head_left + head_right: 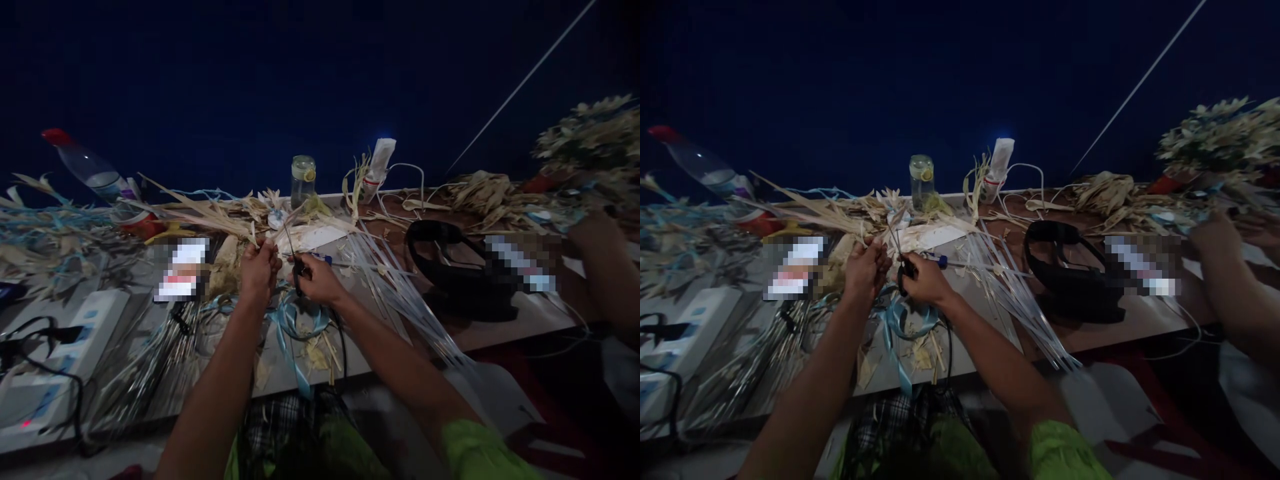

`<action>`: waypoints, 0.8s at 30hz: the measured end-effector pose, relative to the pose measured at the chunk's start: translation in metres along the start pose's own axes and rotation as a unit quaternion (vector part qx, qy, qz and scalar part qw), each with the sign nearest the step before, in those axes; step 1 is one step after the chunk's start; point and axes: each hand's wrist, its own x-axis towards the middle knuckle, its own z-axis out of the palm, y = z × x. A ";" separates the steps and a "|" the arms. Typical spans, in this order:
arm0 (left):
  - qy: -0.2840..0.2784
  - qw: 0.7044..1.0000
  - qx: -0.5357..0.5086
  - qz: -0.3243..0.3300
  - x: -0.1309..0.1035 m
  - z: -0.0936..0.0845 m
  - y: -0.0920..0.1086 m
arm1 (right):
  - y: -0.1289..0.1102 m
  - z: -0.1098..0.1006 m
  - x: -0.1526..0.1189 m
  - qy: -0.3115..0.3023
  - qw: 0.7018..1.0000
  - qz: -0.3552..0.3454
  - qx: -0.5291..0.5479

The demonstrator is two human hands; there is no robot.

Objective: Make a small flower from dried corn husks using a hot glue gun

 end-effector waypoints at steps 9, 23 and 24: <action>-0.016 1.000 0.014 -0.006 -0.001 0.002 -0.005 | -0.002 -0.002 0.000 0.011 0.999 -0.013 -0.036; -0.030 0.997 0.069 -0.033 -0.006 0.004 -0.006 | 0.007 0.000 0.003 0.034 0.999 -0.017 -0.029; -0.032 0.997 0.065 -0.034 -0.007 0.004 -0.006 | 0.007 0.000 0.003 0.035 0.999 -0.017 -0.029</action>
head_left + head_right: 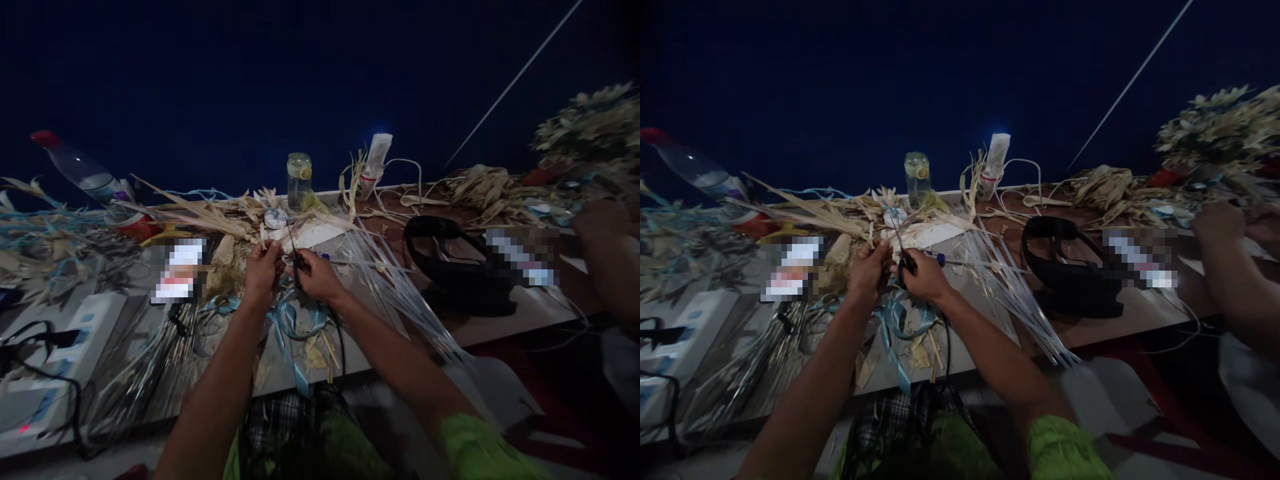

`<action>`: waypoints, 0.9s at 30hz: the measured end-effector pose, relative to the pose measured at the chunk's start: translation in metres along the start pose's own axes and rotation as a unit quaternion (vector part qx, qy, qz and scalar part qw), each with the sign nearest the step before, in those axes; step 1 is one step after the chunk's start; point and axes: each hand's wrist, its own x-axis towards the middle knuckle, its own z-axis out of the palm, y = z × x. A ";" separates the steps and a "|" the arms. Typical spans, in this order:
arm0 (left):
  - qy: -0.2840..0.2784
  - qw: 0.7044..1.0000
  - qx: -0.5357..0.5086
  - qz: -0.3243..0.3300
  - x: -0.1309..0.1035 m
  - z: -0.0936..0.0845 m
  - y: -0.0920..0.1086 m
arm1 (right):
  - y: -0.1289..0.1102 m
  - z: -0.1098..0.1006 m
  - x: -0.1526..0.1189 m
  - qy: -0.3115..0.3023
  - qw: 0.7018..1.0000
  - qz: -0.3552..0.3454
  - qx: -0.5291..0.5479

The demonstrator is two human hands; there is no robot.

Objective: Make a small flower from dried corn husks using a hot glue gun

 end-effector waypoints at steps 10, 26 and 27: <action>-0.001 1.000 -0.019 -0.007 0.000 0.000 0.001 | -0.002 -0.001 -0.001 -0.007 1.000 -0.004 -0.005; 0.008 1.000 -0.001 -0.015 -0.001 -0.001 0.000 | -0.002 0.001 -0.002 0.002 1.000 0.000 -0.012; 0.006 1.000 -0.001 -0.015 -0.001 -0.001 0.000 | -0.002 0.001 -0.002 0.002 1.000 0.000 -0.011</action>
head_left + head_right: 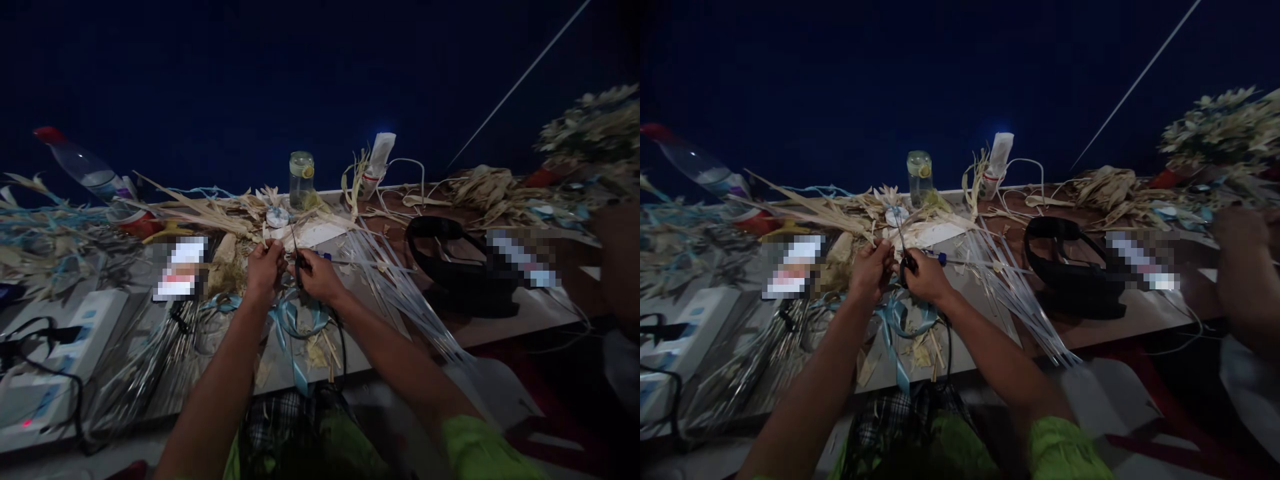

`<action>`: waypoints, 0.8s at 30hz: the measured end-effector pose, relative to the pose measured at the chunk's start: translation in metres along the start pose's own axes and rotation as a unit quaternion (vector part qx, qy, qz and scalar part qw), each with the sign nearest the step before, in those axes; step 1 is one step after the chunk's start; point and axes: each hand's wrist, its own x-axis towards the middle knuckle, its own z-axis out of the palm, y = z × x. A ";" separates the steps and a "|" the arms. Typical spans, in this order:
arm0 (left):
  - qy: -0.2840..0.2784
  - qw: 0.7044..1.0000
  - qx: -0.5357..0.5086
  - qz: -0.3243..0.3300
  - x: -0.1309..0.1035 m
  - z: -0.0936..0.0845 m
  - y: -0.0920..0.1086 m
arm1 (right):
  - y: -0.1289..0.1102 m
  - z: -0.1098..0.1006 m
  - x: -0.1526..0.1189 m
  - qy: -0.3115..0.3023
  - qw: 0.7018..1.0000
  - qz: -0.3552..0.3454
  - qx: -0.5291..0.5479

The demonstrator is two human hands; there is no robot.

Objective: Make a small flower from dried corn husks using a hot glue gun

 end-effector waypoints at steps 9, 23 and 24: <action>0.005 1.000 0.010 0.006 0.001 0.000 0.000 | 0.001 -0.001 0.000 0.000 1.000 -0.007 0.006; -0.008 0.999 0.023 0.025 0.002 -0.001 -0.003 | 0.002 -0.002 0.000 0.007 1.000 -0.010 -0.009; -0.008 0.999 0.023 0.026 0.002 -0.001 -0.002 | 0.002 -0.002 0.000 0.007 1.000 -0.008 -0.009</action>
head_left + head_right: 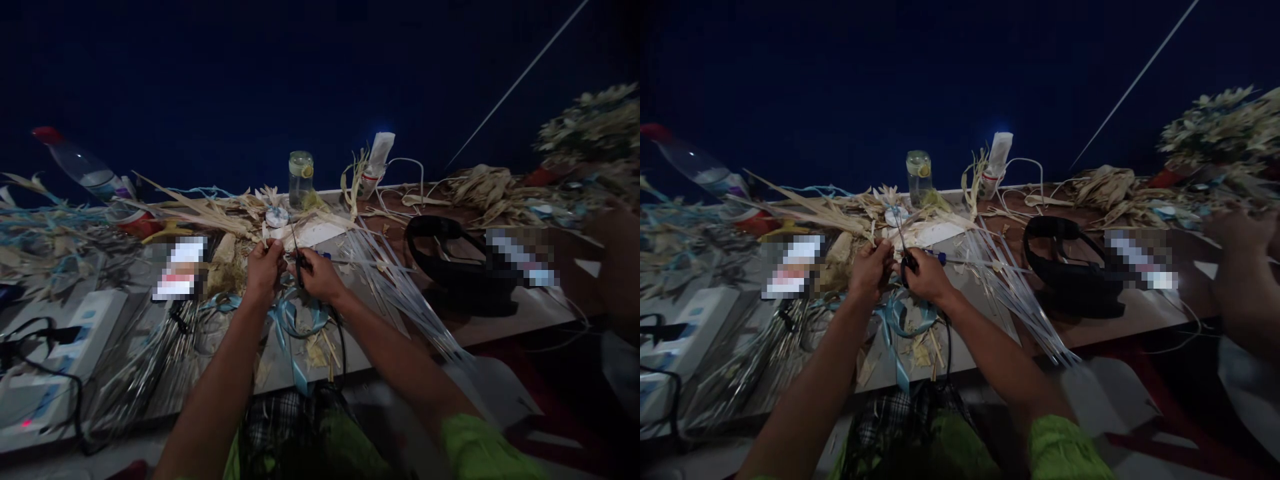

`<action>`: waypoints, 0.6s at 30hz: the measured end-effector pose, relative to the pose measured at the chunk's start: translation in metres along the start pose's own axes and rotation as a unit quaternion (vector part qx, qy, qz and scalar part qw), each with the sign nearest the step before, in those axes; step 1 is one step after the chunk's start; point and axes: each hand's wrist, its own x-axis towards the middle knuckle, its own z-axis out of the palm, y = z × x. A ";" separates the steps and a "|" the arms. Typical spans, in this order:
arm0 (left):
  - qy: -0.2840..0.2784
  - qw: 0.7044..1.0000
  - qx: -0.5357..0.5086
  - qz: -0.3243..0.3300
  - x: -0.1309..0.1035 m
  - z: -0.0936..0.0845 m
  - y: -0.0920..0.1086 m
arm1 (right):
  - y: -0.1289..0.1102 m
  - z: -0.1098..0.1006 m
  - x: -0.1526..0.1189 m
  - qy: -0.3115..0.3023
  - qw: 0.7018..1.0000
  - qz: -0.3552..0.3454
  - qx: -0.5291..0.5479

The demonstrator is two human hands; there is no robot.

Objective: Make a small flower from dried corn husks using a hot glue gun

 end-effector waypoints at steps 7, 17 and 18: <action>0.015 1.000 0.004 -0.008 -0.001 0.001 0.002 | 0.000 0.000 0.000 -0.012 1.000 0.008 0.010; 0.000 1.000 -0.011 -0.013 -0.003 0.003 0.004 | 0.001 0.002 0.000 0.000 1.000 0.003 0.016; 0.003 1.000 -0.010 -0.013 -0.003 0.003 0.003 | 0.001 0.002 0.000 0.002 1.000 0.002 0.014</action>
